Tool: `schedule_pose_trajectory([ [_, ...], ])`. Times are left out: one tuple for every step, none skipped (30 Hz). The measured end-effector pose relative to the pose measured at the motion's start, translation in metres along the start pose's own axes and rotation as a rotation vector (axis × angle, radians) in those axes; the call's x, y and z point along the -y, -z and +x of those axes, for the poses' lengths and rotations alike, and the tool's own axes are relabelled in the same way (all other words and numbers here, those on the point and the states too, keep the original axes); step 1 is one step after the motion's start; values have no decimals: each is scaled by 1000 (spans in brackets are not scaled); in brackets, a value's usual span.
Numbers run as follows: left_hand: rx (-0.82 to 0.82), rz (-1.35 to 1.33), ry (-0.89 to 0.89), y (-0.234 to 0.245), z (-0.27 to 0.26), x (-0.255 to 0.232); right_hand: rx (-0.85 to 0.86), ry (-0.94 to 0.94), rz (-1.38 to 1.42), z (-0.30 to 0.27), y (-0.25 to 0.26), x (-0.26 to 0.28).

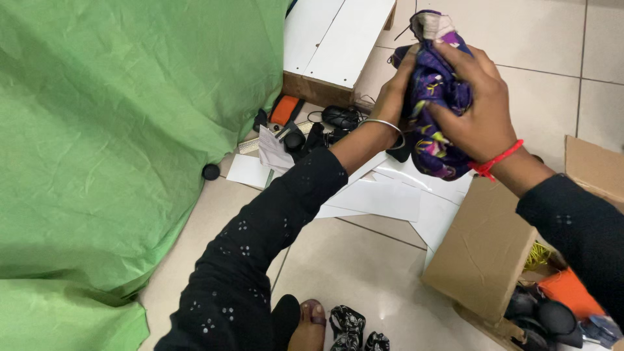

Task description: The person wraps an iron, tape, and a black strap in purple floral cloth by hand before placing them into a cardboard box.

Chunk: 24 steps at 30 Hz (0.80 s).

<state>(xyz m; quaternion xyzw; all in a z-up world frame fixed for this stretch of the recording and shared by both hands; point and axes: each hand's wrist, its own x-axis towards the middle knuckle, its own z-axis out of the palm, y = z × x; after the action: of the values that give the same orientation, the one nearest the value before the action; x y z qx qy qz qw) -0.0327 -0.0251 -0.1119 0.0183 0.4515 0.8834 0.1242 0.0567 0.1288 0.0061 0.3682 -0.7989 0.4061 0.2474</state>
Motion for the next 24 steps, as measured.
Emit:
schedule_pose_trajectory([
  [1,-1,-2,7,7,9,0,2,-1,1,0,5],
  [8,472,-326,13,11,18,3,-14,16,0,-3,7],
  [20,944,-645,18,14,26,4,-34,34,-3,-5,7],
  [22,944,-643,20,15,31,4,-37,33,-7,-7,6],
  [0,996,-626,18,16,31,-11,-63,43,-10,-8,2],
  [-22,1047,-609,14,14,27,-26,-89,53,-12,-9,-4],
  [-20,1045,-610,7,9,20,-25,-88,49,-15,-11,-10],
  [-44,808,-336,0,3,10,-51,-103,79,-18,-13,-17],
  [-66,569,-68,-7,-5,0,-79,-116,113,-20,-15,-25],
  [-65,569,-71,-16,-14,-7,-80,-115,112,-23,-15,-34],
  [-45,588,-67,-23,-22,-13,-101,-205,200,-25,-15,-43],
  [-25,607,-64,-28,-30,-18,-121,-295,289,-27,-15,-51],
  [-27,607,-66,-31,-36,-22,-120,-293,290,-28,-16,-59],
  [6,609,-78,-31,-40,-25,-145,-300,439,-28,-18,-66],
  [42,611,-91,-32,-43,-27,-170,-307,588,-27,-17,-72],
  [42,612,-92,-31,-45,-29,-171,-305,588,-25,-13,-77],
  [70,609,-50,-31,-49,-28,-159,-319,603,-27,-9,-79],
  [99,606,-7,-30,-52,-26,-140,-347,637,-27,-6,-81],
  [101,608,-8,-29,-58,-24,-124,-409,700,-31,-6,-79],
  [170,589,48,-28,-65,-22,-114,-447,737,-33,-4,-78],
  [237,573,101,-27,-68,-24,-127,-482,777,-33,-3,-78],
  [237,577,97,-27,-68,-30,-158,-512,818,-31,-1,-80],
  [306,515,60,-27,-68,-34,-191,-537,848,-31,4,-81],
  [375,452,25,-27,-69,-39,-239,-553,882,-27,12,-85],
])
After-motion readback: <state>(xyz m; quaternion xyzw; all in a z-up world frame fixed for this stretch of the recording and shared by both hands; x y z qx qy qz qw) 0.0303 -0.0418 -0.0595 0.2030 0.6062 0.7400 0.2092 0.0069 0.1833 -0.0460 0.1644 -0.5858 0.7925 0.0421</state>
